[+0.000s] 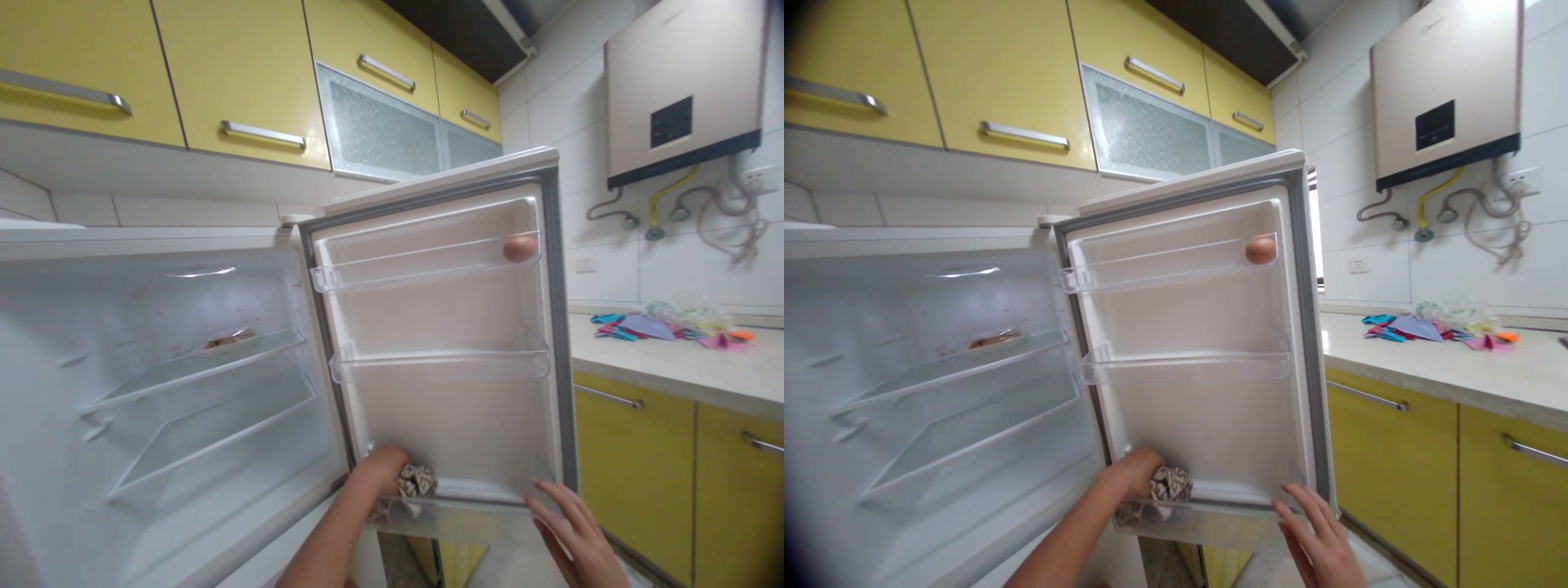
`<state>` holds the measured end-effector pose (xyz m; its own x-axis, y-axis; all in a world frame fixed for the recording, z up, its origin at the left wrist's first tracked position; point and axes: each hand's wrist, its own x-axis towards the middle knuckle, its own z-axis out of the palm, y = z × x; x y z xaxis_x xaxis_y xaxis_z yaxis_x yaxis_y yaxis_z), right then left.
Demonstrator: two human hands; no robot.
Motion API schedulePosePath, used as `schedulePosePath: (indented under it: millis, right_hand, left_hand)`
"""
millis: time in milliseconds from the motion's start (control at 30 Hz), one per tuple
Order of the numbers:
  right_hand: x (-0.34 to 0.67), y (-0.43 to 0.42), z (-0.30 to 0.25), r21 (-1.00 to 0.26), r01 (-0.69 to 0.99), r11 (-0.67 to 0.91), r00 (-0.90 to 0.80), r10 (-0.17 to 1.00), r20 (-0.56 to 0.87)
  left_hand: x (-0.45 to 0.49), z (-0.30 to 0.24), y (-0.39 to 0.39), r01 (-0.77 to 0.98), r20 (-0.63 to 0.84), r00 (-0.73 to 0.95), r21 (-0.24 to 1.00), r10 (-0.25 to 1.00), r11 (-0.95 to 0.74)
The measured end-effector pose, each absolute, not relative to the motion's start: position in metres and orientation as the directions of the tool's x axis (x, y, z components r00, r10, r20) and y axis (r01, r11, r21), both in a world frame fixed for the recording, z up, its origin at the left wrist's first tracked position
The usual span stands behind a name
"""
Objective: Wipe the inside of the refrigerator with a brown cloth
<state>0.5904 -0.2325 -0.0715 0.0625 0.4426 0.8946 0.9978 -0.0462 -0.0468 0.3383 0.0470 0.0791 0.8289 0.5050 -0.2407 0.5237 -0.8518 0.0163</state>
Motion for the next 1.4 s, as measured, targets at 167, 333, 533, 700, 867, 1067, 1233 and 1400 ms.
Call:
schedulePosePath:
  millis: [167,333,533,700,867,1067,1233,1400]
  right_hand:
    - [0.593,-0.241,-0.08,-0.177,0.979,-0.097,0.201,0.401,0.894]
    - [0.582,-0.241,-0.076,-0.244,0.963,-0.113,0.269,0.387,0.882]
    - [0.575,-0.24,-0.074,-0.261,0.96,-0.104,0.281,0.358,0.891]
    - [0.575,-0.238,-0.075,-0.212,0.973,-0.093,0.231,0.307,0.923]
    - [0.578,-0.236,-0.077,-0.147,0.986,-0.08,0.165,0.298,0.94]
    - [0.581,-0.236,-0.08,-0.108,0.989,-0.101,0.133,0.287,0.949]
    - [0.579,-0.234,-0.081,-0.104,0.987,-0.124,0.135,0.28,0.951]
    - [0.578,-0.235,-0.082,-0.126,0.987,-0.102,0.151,0.293,0.944]
  left_hand:
    - [0.353,0.078,0.036,0.568,-0.227,0.792,-0.065,0.567,-0.82]
    - [0.38,0.069,0.02,0.615,-0.217,0.752,-0.111,0.623,-0.781]
    - [0.445,0.053,-0.027,0.55,-0.212,0.808,-0.065,0.551,-0.832]
    - [0.489,0.048,-0.063,0.424,-0.224,0.885,0.022,0.408,-0.906]
    - [0.494,0.05,-0.069,0.345,-0.24,0.919,0.1,0.314,-0.933]
    - [0.45,0.061,-0.044,0.403,-0.215,0.898,0.044,0.385,-0.914]
    - [0.386,0.076,-0.003,0.539,-0.132,0.829,-0.075,0.544,-0.839]
    - [0.34,0.083,0.021,0.67,0.003,0.742,-0.054,0.671,-0.741]
